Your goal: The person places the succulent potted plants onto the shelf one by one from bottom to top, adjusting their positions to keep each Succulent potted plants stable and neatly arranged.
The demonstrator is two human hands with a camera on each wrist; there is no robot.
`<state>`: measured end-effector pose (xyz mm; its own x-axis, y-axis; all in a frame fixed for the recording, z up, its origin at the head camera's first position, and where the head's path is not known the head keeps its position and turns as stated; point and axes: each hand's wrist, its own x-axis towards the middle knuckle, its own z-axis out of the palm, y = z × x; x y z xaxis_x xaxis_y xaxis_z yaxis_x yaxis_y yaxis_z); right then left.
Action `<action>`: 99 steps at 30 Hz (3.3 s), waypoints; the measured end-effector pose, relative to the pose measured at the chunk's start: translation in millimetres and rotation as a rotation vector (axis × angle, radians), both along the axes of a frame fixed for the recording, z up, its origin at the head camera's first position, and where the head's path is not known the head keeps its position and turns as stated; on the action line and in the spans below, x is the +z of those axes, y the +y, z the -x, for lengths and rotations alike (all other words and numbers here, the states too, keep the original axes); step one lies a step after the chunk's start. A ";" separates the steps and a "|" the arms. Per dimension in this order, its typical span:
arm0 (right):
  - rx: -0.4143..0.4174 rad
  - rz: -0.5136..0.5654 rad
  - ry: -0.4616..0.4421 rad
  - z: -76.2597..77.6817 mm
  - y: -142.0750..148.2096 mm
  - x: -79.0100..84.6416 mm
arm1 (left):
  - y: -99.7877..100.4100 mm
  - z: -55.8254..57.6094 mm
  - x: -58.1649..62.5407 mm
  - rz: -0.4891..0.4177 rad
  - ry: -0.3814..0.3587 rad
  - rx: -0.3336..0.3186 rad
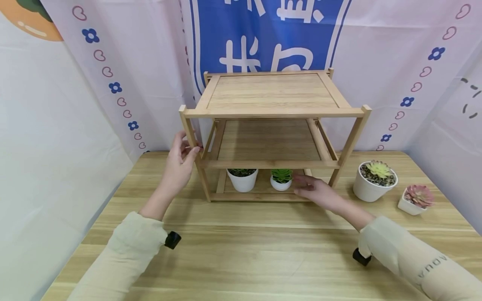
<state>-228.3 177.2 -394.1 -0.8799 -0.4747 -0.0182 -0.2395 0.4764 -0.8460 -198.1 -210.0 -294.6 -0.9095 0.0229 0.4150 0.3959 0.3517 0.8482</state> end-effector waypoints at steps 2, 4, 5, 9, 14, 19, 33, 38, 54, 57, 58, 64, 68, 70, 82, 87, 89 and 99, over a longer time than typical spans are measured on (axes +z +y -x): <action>0.008 0.008 0.005 -1.3 0.9 -0.6 | -0.1 -0.2 0.2 0.004 -0.003 0.001; 0.015 0.019 0.013 -2.5 1.7 -1.4 | -0.2 -0.2 0.1 0.010 -0.007 0.004; 0.019 0.027 0.018 -2.9 2.0 -1.8 | -0.2 -0.2 0.1 0.012 -0.009 0.004; 0.029 0.048 0.033 -5.8 2.7 -1.5 | -0.3 -0.9 0.1 0.018 -0.014 0.008; 0.032 0.060 0.047 -10.7 4.9 0.9 | -0.3 -1.6 0.6 0.021 -0.009 0.011; 0.033 0.048 0.046 -15.9 11.4 1.7 | -0.2 -0.9 0.0 0.030 -0.011 0.009; 0.054 0.107 0.025 -28.0 24.5 2.8 | 0.2 -0.5 0.2 0.019 -0.014 0.005; 0.052 0.108 0.055 -33.6 25.2 -0.2 | -0.5 -0.9 0.4 0.020 -0.012 0.009; 0.097 0.156 0.128 -48.8 28.2 -1.2 | -0.5 -0.7 1.7 0.021 -0.022 0.005; 0.102 0.144 0.136 -50.0 32.1 -1.6 | -0.6 -1.3 1.8 0.025 -0.023 0.004; 0.104 0.143 0.137 -50.2 33.8 -1.8 | -0.7 -1.4 1.7 0.025 -0.023 0.004; 0.138 0.179 0.127 -50.4 44.1 -0.7 | -0.7 -0.9 0.8 0.016 -0.017 0.003; 0.161 0.191 0.148 -50.7 49.8 0.7 | -1.4 -1.1 0.3 0.010 -0.014 0.000; 0.167 0.189 0.164 -51.2 52.6 0.9 | -1.7 -1.3 0.3 0.010 -0.016 -0.002; 0.133 0.179 0.218 -56.9 67.5 13.7 | -0.6 -0.6 -0.7 0.021 -0.022 0.008; 0.122 0.198 0.226 -58.8 73.9 14.0 | -0.8 0.2 -1.2 0.017 -0.008 0.006; 0.115 0.204 0.228 -59.4 76.8 13.4 | -1.1 0.3 -1.4 0.016 -0.005 0.004; 0.049 0.209 0.276 -61.6 92.6 11.6 | -1.3 0.3 -1.3 0.019 -0.010 -0.001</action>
